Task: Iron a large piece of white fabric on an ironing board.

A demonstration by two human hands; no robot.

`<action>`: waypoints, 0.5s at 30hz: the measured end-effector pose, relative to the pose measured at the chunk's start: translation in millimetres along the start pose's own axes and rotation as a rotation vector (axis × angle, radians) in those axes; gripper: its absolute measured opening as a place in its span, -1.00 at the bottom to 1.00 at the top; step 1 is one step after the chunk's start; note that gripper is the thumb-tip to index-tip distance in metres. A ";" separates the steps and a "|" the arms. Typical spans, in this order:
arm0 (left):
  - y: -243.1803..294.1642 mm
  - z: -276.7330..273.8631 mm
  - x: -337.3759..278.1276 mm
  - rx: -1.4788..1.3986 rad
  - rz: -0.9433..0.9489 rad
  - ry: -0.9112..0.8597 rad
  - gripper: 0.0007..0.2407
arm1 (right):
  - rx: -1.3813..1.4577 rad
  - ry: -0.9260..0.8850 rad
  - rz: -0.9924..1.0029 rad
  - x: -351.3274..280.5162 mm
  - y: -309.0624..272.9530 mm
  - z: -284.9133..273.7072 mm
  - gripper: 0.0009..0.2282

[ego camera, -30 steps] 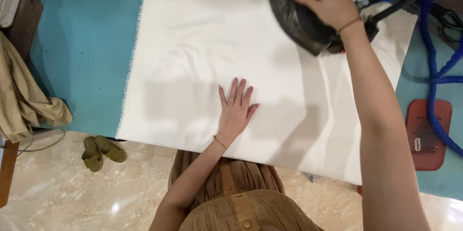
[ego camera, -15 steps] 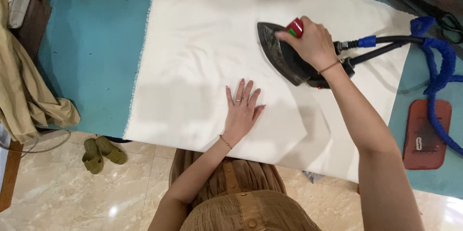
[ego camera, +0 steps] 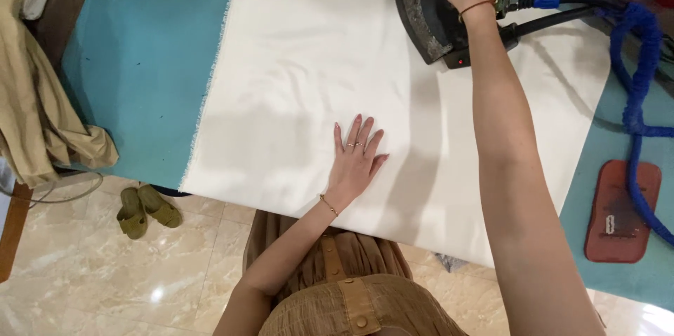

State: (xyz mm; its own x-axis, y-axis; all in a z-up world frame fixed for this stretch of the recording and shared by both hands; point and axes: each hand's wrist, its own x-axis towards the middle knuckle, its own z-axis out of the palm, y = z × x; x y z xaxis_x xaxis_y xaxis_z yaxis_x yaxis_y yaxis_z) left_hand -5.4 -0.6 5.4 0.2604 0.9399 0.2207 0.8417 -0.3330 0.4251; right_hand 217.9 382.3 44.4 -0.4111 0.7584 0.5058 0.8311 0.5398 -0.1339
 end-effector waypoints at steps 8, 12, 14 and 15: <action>-0.1 -1.5 0.2 -0.050 -0.021 -0.020 -0.55 | 0.077 -0.069 0.200 6.9 -32.3 -27.4 -0.58; 0.4 -5.0 2.3 -0.043 -0.033 -0.036 -0.56 | 0.103 -0.021 0.225 5.4 -37.0 -33.9 -0.56; -0.3 0.1 0.8 -0.026 -0.024 -0.021 -0.56 | 0.103 0.004 0.183 5.0 -36.2 -34.4 -0.56; -0.5 2.5 -0.4 -0.010 -0.014 -0.008 -0.55 | 0.102 0.030 0.144 4.3 -35.9 -34.5 -0.57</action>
State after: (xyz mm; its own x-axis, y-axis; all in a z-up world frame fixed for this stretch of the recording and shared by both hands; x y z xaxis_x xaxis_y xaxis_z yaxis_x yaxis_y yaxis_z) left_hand -4.8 -0.6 2.9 0.2525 0.9450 0.2081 0.8402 -0.3208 0.4371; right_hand 199.2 353.5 80.8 -0.2777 0.8204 0.4999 0.8377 0.4615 -0.2920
